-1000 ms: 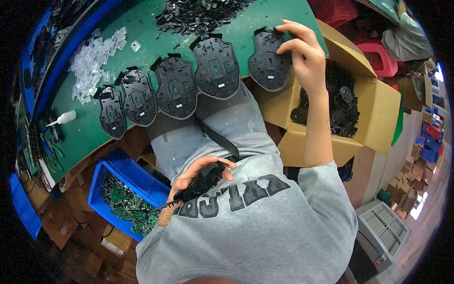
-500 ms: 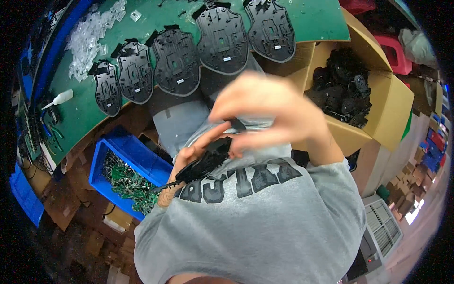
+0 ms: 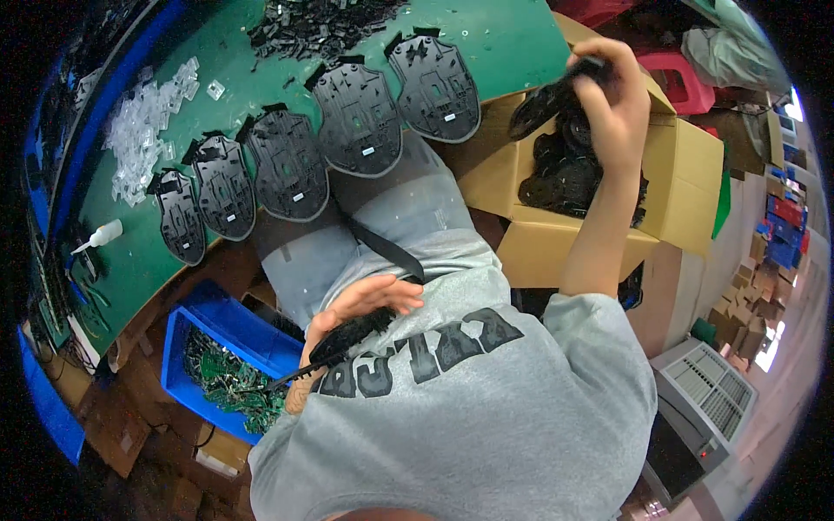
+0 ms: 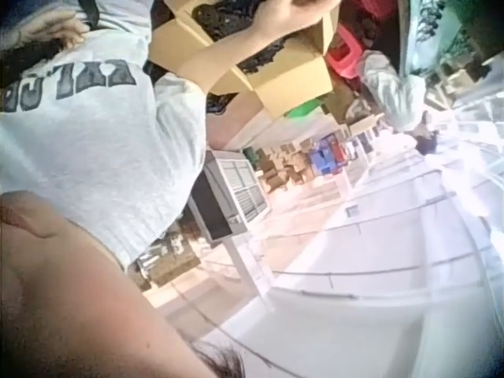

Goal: The person assembles computer mouse bases by taking mouse shells from a box, lining them up on the table, applying liquid onto them with a squeeze bottle, and attaching small components onto the shells by hand.

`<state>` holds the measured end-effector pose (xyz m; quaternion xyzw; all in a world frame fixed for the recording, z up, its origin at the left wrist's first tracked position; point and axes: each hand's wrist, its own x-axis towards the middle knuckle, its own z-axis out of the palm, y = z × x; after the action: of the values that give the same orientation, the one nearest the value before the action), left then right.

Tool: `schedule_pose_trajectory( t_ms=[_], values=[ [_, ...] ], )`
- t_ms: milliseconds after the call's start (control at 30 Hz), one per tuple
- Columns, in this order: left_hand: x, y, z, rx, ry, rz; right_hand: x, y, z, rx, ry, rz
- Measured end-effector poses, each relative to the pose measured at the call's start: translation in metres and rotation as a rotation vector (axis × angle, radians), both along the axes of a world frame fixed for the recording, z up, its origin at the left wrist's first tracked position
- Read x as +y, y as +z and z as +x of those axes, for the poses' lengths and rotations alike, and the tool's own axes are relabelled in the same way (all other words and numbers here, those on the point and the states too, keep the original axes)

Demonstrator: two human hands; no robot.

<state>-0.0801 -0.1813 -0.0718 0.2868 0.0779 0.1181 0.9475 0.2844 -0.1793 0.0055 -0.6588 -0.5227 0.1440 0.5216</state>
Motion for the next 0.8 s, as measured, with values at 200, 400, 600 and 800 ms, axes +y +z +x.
schedule_pose_trajectory(
  t_ms=[200,400,600,800],
  values=[
    [0.0,0.008,0.0,0.035,0.023,0.025,0.056,-0.005,0.005,-0.469,0.193,-0.215],
    [-0.004,0.004,-0.002,0.037,0.056,-0.018,0.07,-0.011,-0.018,-0.635,0.214,-0.086],
    [-0.001,-0.002,0.001,0.076,0.106,-0.167,0.038,-0.01,-0.087,-0.4,0.6,0.276],
    [-0.013,-0.04,-0.019,0.09,0.317,0.173,-0.006,-0.032,-0.195,-0.061,1.017,-0.134]
  ],
)
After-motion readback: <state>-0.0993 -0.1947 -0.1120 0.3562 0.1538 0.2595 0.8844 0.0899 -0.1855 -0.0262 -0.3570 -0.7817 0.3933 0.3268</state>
